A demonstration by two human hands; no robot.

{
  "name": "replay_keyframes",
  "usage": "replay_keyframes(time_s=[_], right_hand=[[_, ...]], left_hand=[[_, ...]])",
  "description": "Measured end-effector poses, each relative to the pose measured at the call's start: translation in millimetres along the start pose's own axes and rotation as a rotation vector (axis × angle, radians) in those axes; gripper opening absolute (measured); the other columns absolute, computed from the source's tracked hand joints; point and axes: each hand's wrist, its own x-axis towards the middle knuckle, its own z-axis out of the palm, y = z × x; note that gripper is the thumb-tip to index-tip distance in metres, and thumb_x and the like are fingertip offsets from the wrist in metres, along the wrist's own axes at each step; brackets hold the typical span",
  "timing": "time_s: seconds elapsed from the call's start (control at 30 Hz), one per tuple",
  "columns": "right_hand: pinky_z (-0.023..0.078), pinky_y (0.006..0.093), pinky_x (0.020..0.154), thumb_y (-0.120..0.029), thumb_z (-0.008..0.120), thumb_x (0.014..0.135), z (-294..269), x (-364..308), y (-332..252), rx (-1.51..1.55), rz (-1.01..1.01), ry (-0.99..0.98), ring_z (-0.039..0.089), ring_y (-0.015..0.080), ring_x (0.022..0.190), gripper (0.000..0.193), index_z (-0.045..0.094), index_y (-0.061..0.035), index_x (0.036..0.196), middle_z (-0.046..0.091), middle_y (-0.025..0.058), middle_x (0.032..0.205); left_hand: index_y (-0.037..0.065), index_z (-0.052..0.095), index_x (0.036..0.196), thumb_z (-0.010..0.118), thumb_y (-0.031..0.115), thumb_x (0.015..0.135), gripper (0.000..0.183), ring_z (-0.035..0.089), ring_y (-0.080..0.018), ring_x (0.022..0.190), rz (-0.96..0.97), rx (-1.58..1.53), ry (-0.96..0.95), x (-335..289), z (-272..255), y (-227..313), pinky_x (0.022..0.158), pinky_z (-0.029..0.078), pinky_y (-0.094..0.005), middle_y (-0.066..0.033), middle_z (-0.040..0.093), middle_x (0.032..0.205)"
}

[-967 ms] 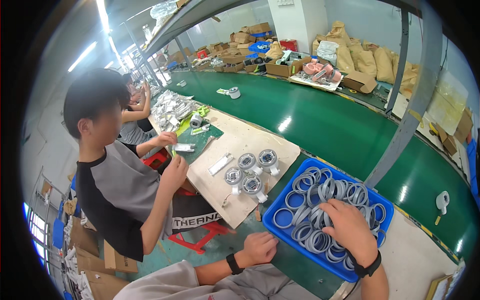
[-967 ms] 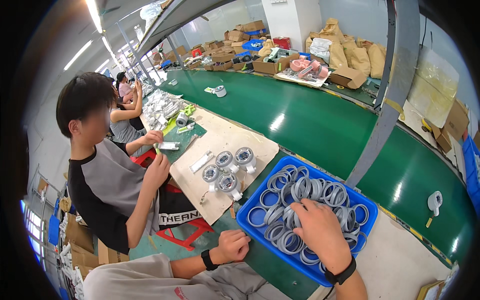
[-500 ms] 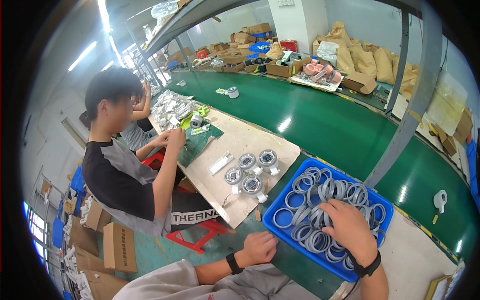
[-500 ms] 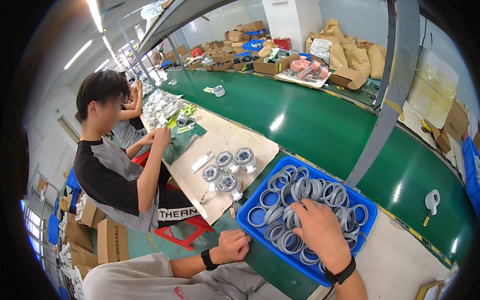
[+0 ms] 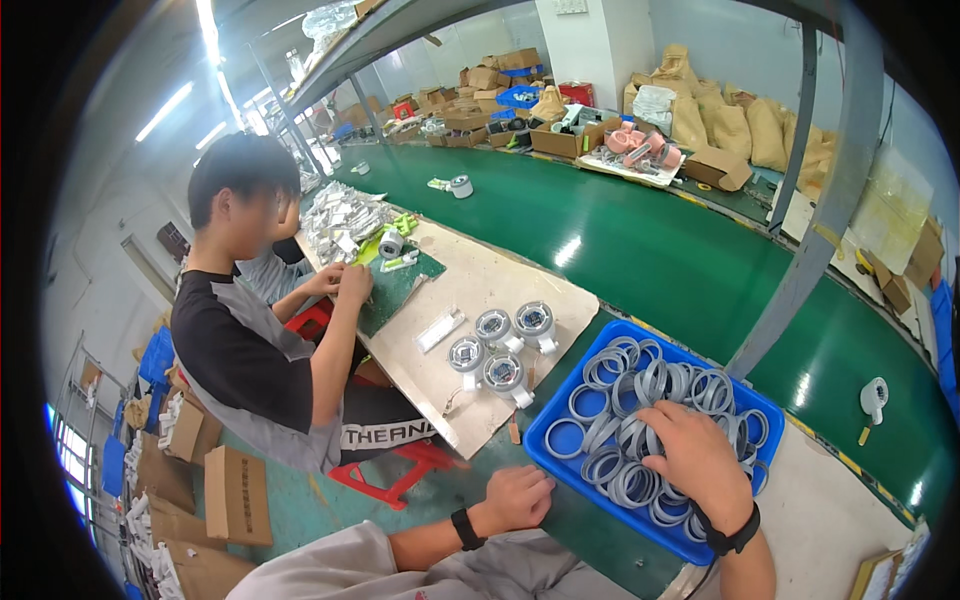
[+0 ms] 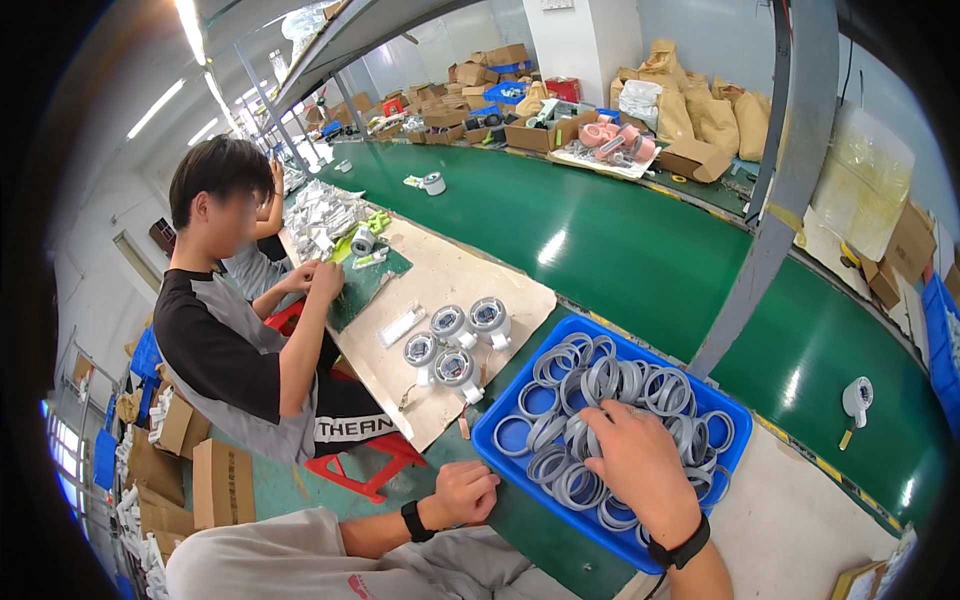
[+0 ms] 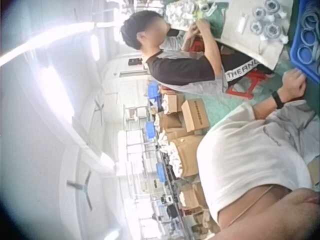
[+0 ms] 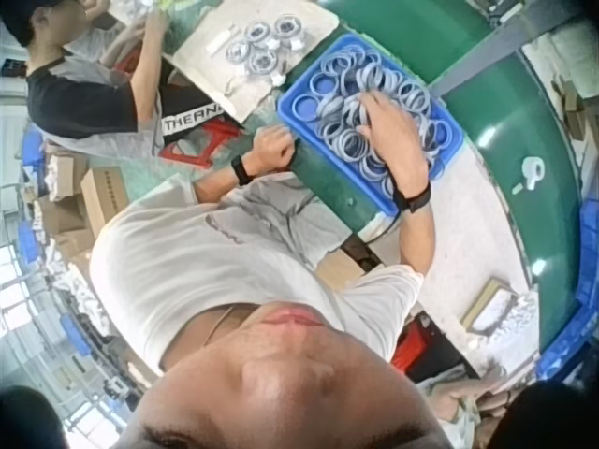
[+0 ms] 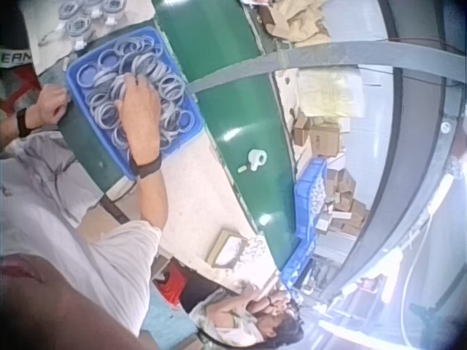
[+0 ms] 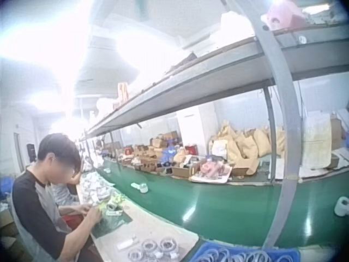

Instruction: The recorder is assembling components of a white plastic device on a factory production line.

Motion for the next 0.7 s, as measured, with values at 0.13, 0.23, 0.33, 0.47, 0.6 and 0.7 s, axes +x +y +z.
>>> replay_keyframes(time_s=[0.13, 0.23, 0.33, 0.47, 0.6, 0.7], right_hand=[[0.046, 0.0422, 0.095, -0.015, 0.080, 0.070, 2.0, -1.5, 1.8, -0.008, -0.022, 0.021, 0.058, 0.0342, 0.110, 0.056, 0.056, -0.0071, 0.120, 0.058, 0.0160, 0.122], [0.046, 0.0423, 0.095, -0.015, 0.080, 0.070, 1.1, -1.6, 1.3, 0.000, -0.025, 0.021, 0.058, 0.0341, 0.110, 0.056, 0.056, -0.0073, 0.120, 0.058, 0.0162, 0.122], [0.046, 0.0419, 0.095, -0.015, 0.080, 0.070, 3.0, -1.8, 2.5, -0.012, -0.036, 0.043, 0.058, 0.0340, 0.110, 0.056, 0.056, -0.0074, 0.120, 0.058, 0.0163, 0.122], [0.046, 0.0416, 0.095, -0.015, 0.079, 0.070, 2.6, -1.6, 2.6, -0.004, -0.029, 0.043, 0.058, 0.0340, 0.111, 0.056, 0.056, -0.0075, 0.121, 0.058, 0.0164, 0.122], [0.045, 0.0418, 0.096, -0.016, 0.079, 0.070, 1.7, -2.1, 1.0, -0.006, -0.022, 0.024, 0.058, 0.0340, 0.112, 0.056, 0.056, -0.0075, 0.121, 0.058, 0.0164, 0.123], [0.045, 0.0420, 0.096, -0.016, 0.079, 0.070, 3.4, -2.9, 1.6, -0.006, -0.014, 0.014, 0.058, 0.0339, 0.112, 0.056, 0.056, -0.0075, 0.121, 0.058, 0.0163, 0.123]], left_hand=[[0.004, 0.057, 0.071, 0.060, -0.001, 0.059, 0.013, 0.050, -0.0228, 0.049, 0.006, -0.018, 0.039, -2.0, 3.7, -1.5, 0.041, 0.041, -0.0338, -0.0057, 0.049, 0.060], [0.004, 0.057, 0.070, 0.060, -0.001, 0.059, 0.013, 0.049, -0.0224, 0.048, 0.003, -0.026, 0.030, 1.9, 0.7, 0.3, 0.041, 0.040, -0.0337, -0.0054, 0.047, 0.059], [0.005, 0.057, 0.070, 0.060, -0.001, 0.059, 0.012, 0.048, -0.0223, 0.047, 0.002, -0.025, 0.031, 3.8, -1.0, 0.9, 0.041, 0.039, -0.0336, -0.0052, 0.046, 0.058], [0.005, 0.057, 0.070, 0.061, -0.001, 0.059, 0.013, 0.048, -0.0223, 0.047, 0.010, -0.025, 0.034, 3.7, 0.4, 0.2, 0.041, 0.039, -0.0337, -0.0051, 0.046, 0.058], [0.005, 0.057, 0.072, 0.061, 0.000, 0.059, 0.014, 0.048, -0.0227, 0.048, 0.008, -0.019, 0.037, 1.9, 0.3, 0.4, 0.041, 0.039, -0.0338, -0.0054, 0.046, 0.059], [0.005, 0.057, 0.072, 0.061, 0.000, 0.059, 0.015, 0.048, -0.0230, 0.048, -0.006, 0.013, -0.038, -1.6, -1.1, -2.6, 0.042, 0.040, -0.0338, -0.0056, 0.047, 0.059]])
